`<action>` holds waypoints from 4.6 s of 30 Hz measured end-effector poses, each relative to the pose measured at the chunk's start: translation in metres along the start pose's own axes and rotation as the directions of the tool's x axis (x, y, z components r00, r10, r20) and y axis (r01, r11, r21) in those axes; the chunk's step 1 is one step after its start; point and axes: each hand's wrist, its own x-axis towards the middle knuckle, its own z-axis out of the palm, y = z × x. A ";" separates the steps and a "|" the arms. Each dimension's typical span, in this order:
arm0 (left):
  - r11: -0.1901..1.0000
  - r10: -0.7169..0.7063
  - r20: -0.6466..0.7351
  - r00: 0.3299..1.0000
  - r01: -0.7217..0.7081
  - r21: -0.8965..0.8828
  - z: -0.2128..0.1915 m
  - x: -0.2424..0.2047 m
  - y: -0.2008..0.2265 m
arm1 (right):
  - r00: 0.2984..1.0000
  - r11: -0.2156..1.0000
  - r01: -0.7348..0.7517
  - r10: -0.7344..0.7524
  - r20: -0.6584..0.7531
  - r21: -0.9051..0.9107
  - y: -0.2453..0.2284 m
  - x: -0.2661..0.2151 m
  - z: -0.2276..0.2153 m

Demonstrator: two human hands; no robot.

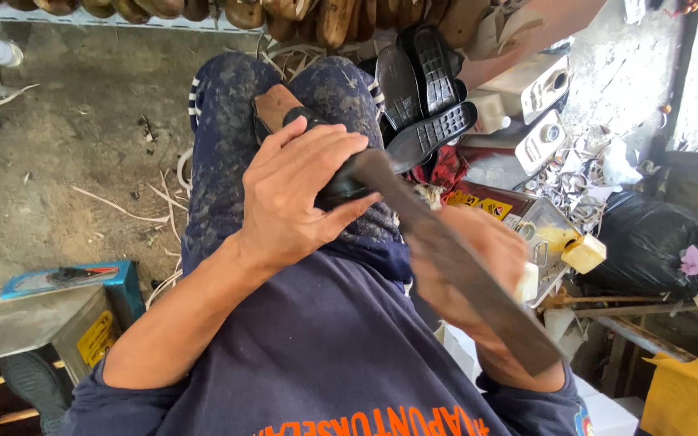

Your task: The person sits on the floor and uses a hammer to repeatedly strike the sole of a black sandal held on their lap. They adjust the sandal's position several times to work on different areas of the sole.

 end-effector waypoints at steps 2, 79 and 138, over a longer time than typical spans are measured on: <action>0.998 0.026 -0.045 0.999 -0.024 0.050 -0.001 0.004 0.001 | 0.942 0.639 0.269 -0.018 -0.336 0.720 -0.003 0.004 -0.013; 0.999 -0.011 -0.051 0.999 0.010 -0.031 0.014 -0.019 0.010 | 0.946 0.782 -0.092 0.261 -0.190 0.617 -0.018 -0.044 0.008; 0.988 0.071 -0.135 0.988 -0.089 -0.127 -0.010 -0.074 -0.010 | 0.851 -0.043 -0.506 0.140 0.506 0.862 -0.007 -0.001 0.021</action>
